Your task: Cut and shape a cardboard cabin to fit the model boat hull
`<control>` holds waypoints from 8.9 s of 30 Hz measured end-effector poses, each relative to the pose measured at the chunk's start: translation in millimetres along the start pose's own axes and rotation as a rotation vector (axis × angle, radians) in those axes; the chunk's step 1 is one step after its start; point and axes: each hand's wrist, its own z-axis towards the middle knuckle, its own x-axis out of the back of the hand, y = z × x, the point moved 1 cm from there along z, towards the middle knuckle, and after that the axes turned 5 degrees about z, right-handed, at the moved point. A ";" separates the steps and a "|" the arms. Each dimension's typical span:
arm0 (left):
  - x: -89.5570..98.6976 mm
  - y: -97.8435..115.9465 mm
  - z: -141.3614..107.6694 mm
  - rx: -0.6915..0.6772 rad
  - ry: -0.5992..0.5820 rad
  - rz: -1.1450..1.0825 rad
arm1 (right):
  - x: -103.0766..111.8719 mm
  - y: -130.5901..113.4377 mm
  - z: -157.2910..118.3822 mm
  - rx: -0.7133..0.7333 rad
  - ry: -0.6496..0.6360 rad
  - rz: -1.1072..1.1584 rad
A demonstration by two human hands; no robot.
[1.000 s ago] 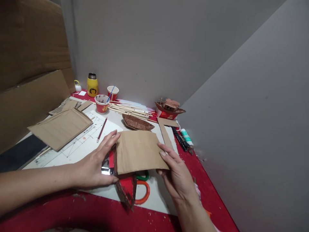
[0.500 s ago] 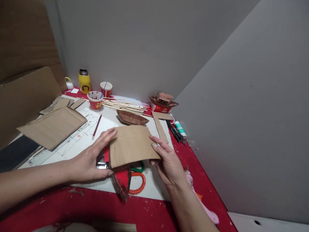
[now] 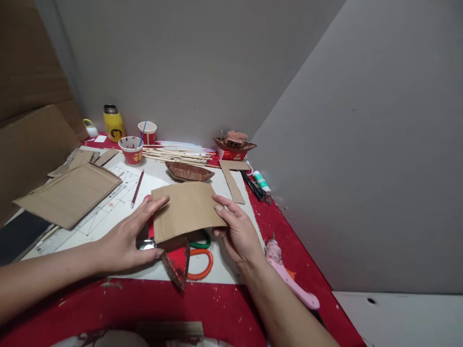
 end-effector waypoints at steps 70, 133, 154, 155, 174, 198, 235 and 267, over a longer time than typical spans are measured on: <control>-1.8 -25.2 18.6 0.690 0.187 -0.975 | 14.8 5.5 5.3 -0.108 0.091 -0.140; 97.5 -3.1 33.2 0.356 0.793 -0.777 | -50.9 4.9 -49.9 0.503 -0.542 -1.438; 101.7 -3.1 31.1 0.309 0.834 -0.731 | -11.4 -20.6 -15.6 0.164 -0.468 -0.565; 102.8 -3.0 30.9 0.309 0.843 -0.730 | -10.4 -26.7 -12.5 0.202 -0.453 -0.586; 122.0 1.2 28.6 0.346 0.994 -0.748 | -98.8 -60.1 217.7 0.550 -0.340 -1.061; 92.3 6.9 27.1 0.430 0.778 -1.028 | -118.6 -30.7 91.2 0.596 -0.566 -0.603; 43.6 54.1 -4.3 0.467 0.095 -1.049 | -85.4 -16.5 -58.0 0.140 -0.670 -0.014; 9.2 33.1 -3.4 0.843 0.427 -0.955 | -73.3 20.7 -10.2 -0.058 -0.683 -0.443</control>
